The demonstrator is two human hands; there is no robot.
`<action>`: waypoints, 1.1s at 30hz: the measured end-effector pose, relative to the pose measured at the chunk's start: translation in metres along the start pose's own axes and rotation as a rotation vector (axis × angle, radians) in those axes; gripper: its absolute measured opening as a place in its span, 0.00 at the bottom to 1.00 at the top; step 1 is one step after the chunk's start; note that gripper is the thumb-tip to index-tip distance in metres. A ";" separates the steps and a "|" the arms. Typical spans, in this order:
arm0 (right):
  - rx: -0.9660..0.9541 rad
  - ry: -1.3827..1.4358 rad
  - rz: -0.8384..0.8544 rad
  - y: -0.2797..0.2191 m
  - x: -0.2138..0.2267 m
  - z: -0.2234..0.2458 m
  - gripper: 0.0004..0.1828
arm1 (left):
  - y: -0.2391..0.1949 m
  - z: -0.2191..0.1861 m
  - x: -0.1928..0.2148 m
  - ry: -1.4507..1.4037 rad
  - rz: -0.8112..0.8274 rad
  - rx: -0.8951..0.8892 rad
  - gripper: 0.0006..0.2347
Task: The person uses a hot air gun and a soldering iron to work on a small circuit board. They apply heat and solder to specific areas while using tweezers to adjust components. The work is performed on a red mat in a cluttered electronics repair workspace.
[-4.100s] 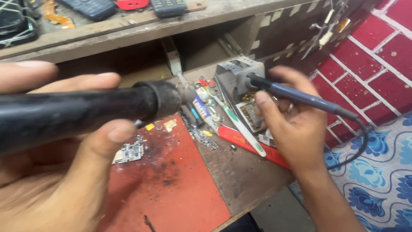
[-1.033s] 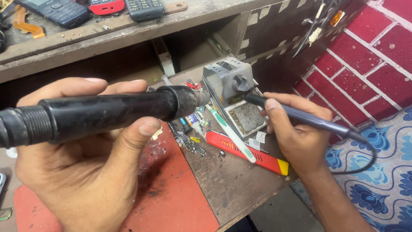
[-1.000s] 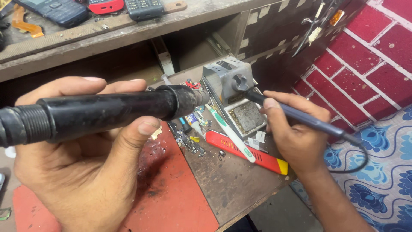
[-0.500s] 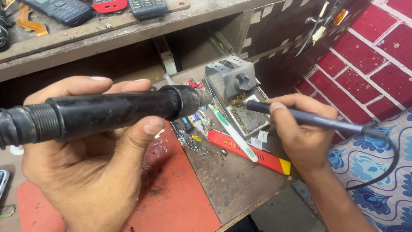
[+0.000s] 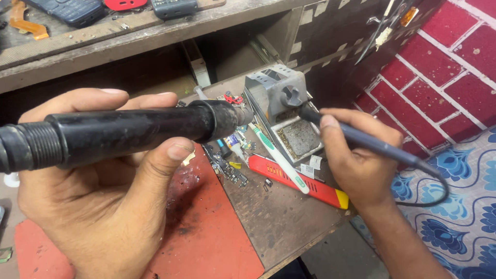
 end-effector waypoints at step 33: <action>-0.537 1.063 0.251 0.000 -0.052 0.062 0.17 | -0.025 -0.019 0.157 0.255 -0.146 0.023 0.25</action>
Point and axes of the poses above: each hand's wrist, its own y-axis towards the middle knuckle, its own x-axis out of the back of the hand, z = x × y, the point moved 2 cm from there along y, towards the middle knuckle, and after that the axes turned 9 degrees about x, right-handed, at the moved point
